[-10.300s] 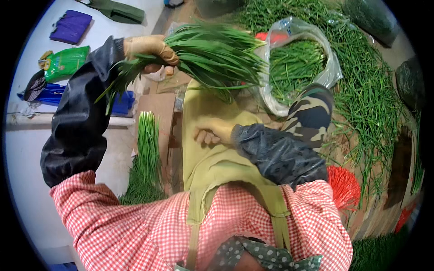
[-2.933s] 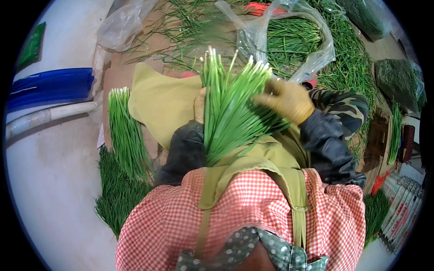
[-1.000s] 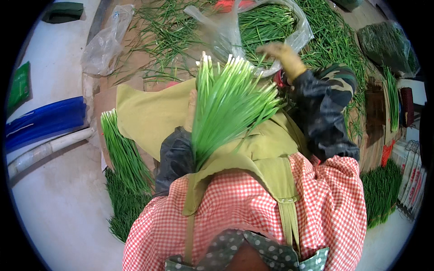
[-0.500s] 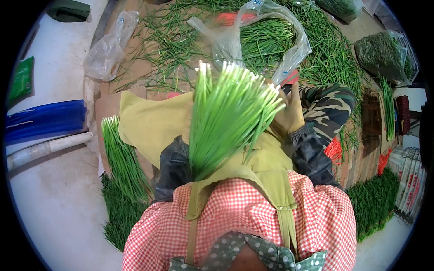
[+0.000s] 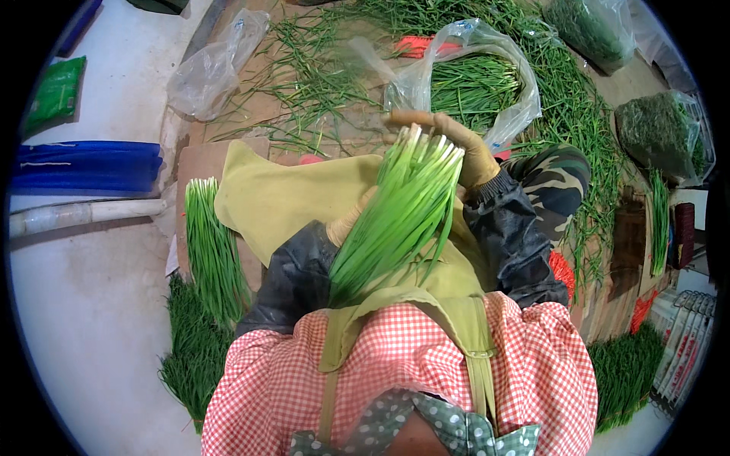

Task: The person gathers a bundle of green chives by hand, ties it with a red string, and trims the white root ends using a tool.

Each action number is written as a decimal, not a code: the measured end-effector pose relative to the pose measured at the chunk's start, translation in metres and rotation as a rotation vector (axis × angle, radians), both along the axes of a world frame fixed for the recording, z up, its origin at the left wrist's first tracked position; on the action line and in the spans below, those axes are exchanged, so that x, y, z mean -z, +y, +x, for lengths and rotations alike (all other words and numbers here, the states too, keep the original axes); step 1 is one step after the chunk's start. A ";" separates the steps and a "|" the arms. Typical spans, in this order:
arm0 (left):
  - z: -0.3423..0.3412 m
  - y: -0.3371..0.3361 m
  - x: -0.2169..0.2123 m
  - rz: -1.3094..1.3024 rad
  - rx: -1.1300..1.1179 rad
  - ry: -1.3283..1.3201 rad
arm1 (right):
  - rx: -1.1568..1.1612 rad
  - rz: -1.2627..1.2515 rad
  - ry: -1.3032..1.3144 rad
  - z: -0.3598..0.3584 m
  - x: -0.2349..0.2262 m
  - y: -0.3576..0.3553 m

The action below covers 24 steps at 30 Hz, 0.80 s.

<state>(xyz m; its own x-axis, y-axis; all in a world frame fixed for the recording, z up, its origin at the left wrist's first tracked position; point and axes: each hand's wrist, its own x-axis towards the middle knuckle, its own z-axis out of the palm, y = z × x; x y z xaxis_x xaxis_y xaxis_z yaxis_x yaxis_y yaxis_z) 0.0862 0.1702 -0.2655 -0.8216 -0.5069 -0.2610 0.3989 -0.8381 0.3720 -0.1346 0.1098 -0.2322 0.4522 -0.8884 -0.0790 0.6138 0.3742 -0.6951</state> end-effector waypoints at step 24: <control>-0.014 -0.053 0.008 0.030 -0.194 0.110 | 0.246 0.150 0.208 -0.062 0.021 0.040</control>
